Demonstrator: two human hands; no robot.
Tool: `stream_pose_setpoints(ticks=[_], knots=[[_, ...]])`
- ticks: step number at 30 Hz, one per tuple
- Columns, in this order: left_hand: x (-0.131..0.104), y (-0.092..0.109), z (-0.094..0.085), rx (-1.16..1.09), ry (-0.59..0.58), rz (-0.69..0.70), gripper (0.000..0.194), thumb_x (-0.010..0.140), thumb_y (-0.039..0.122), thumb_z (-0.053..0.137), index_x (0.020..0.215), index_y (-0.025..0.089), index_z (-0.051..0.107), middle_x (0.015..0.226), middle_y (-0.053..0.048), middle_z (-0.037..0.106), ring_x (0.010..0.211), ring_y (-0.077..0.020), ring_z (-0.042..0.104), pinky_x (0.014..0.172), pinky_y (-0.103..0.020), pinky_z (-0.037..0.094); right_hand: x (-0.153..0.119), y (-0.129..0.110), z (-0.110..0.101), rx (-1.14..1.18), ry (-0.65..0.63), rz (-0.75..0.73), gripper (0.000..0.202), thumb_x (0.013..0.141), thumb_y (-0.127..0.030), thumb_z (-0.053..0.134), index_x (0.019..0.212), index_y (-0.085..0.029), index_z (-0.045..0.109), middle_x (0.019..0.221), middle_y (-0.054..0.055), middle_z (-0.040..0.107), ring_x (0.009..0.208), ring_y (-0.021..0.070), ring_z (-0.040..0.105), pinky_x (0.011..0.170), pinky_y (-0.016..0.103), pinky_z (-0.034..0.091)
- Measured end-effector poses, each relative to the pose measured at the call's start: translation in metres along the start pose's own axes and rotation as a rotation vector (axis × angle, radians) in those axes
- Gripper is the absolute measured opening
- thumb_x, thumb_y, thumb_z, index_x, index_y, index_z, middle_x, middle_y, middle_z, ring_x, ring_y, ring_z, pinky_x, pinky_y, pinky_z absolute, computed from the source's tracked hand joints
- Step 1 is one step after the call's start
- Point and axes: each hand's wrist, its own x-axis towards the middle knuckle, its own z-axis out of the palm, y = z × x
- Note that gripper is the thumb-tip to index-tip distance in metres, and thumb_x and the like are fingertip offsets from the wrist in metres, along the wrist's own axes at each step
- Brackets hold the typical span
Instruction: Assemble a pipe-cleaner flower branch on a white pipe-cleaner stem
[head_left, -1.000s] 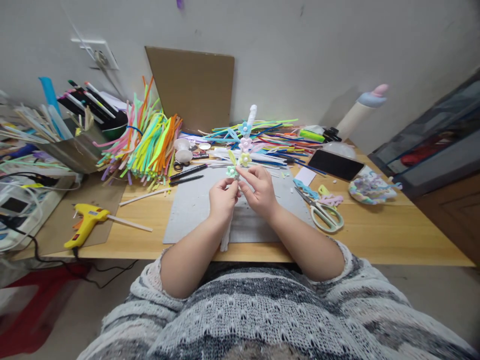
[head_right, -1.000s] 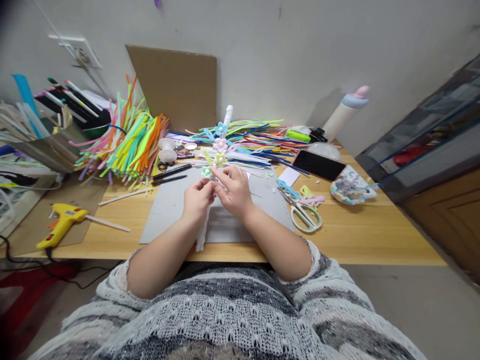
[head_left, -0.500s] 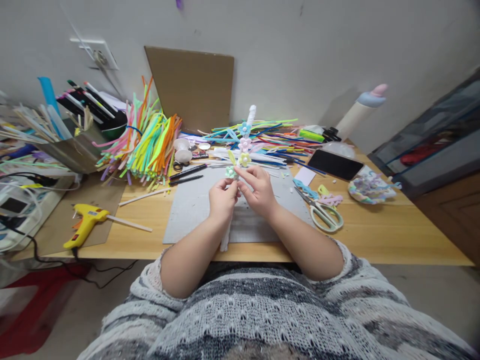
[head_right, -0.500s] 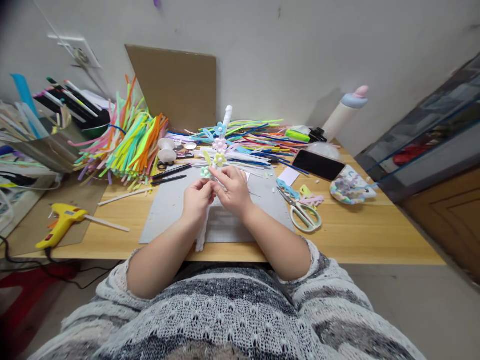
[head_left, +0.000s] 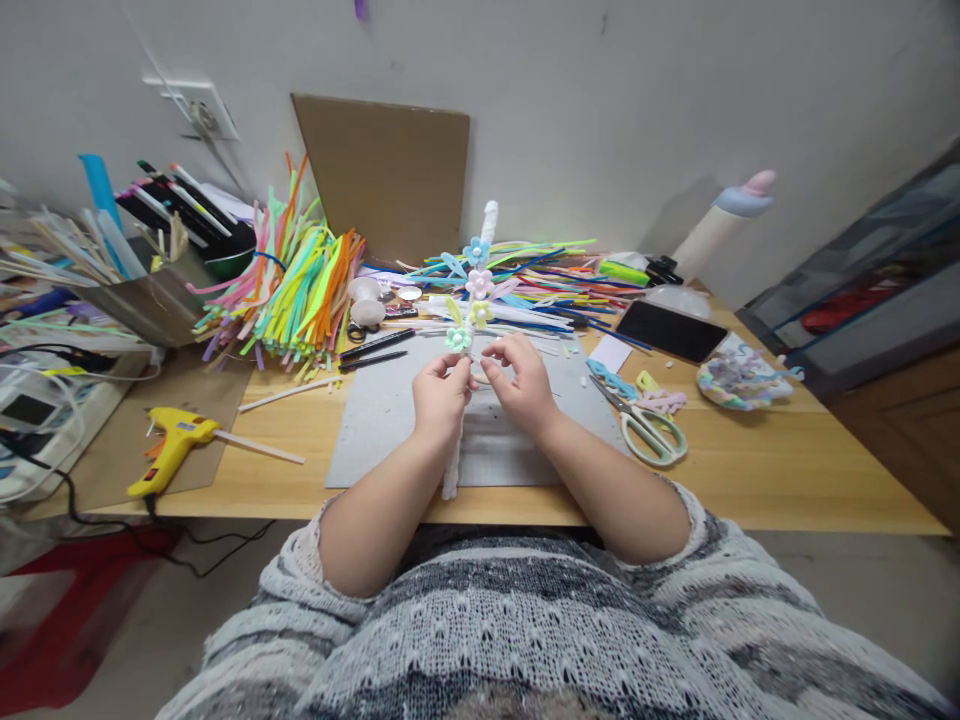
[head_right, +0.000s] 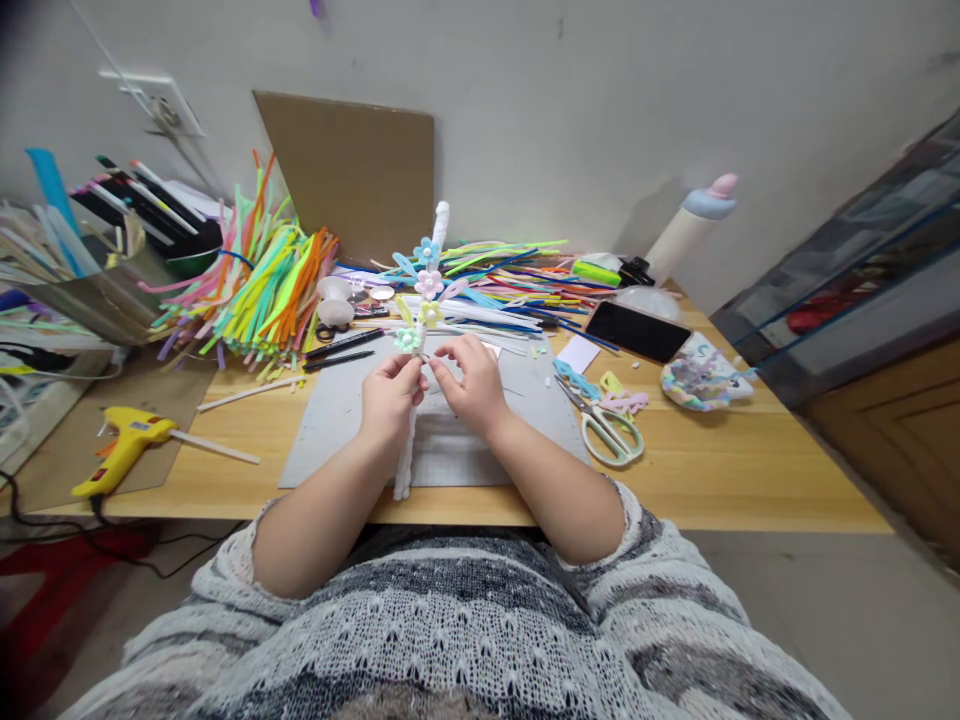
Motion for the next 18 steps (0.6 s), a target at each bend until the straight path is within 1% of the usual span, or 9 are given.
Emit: stream_pose_setpoints(ticks=[3, 5, 8, 12, 16, 18], knots=[[0.0008, 0.0007, -0.0003, -0.01, 0.004, -0.015, 0.016, 0.064, 0.025, 0.063, 0.072, 0.013, 0.054, 0.046, 0.004, 0.049, 0.039, -0.0045, 0.041, 0.039, -0.017, 0.028, 0.0008, 0.0028, 0.003, 0.027, -0.095, 0.012, 0.017, 0.081, -0.034, 0.05, 0.08, -0.018, 0.057, 0.073, 0.001, 0.057, 0.069, 0.0132, 0.05, 0.07, 0.028, 0.036], [0.0006, 0.0009, -0.0002, -0.014, 0.003, -0.018, 0.016, 0.064, 0.025, 0.063, 0.072, 0.013, 0.055, 0.046, 0.004, 0.049, 0.039, -0.0043, 0.041, 0.039, -0.017, 0.027, 0.0005, 0.0033, 0.0037, 0.035, -0.117, 0.016, 0.019, 0.083, -0.032, 0.047, 0.076, -0.018, 0.058, 0.068, 0.0, 0.057, 0.065, 0.0124, 0.05, 0.068, 0.027, 0.035], [-0.0009, 0.001, 0.0003, -0.011, -0.01, -0.012, 0.017, 0.065, 0.026, 0.063, 0.073, 0.013, 0.057, 0.047, 0.004, 0.049, 0.038, -0.0039, 0.04, 0.038, -0.017, 0.026, -0.0001, 0.0026, 0.0022, 0.069, -0.063, 0.044, 0.022, 0.085, -0.032, 0.046, 0.074, -0.018, 0.06, 0.066, 0.0, 0.058, 0.063, 0.0117, 0.05, 0.067, 0.026, 0.036], [-0.0038, 0.0026, 0.0017, -0.026, -0.046, -0.007, 0.018, 0.065, 0.026, 0.064, 0.074, 0.012, 0.06, 0.049, 0.003, 0.051, 0.039, -0.0043, 0.041, 0.037, -0.017, 0.025, 0.0008, 0.0031, -0.0002, 0.159, 0.028, 0.098, 0.021, 0.083, -0.031, 0.049, 0.071, -0.019, 0.06, 0.065, 0.0, 0.058, 0.062, 0.0115, 0.05, 0.063, 0.024, 0.038], [-0.005, 0.0067, 0.0029, -0.051, -0.071, 0.0, 0.018, 0.065, 0.026, 0.064, 0.074, 0.011, 0.061, 0.053, 0.001, 0.055, 0.041, -0.0047, 0.043, 0.037, -0.017, 0.025, 0.0024, 0.0036, -0.0004, 0.214, 0.021, 0.142, 0.019, 0.081, -0.029, 0.05, 0.068, -0.018, 0.06, 0.064, -0.002, 0.057, 0.06, 0.0108, 0.049, 0.06, 0.024, 0.039], [-0.0048, 0.0081, 0.0029, -0.063, -0.07, 0.01, 0.017, 0.064, 0.026, 0.064, 0.072, 0.011, 0.06, 0.057, -0.001, 0.057, 0.041, -0.0047, 0.044, 0.036, -0.017, 0.025, 0.0024, 0.0019, -0.0013, 0.207, 0.014, 0.13, 0.019, 0.081, -0.029, 0.051, 0.068, -0.018, 0.059, 0.063, -0.002, 0.057, 0.059, 0.0106, 0.049, 0.06, 0.024, 0.039]])
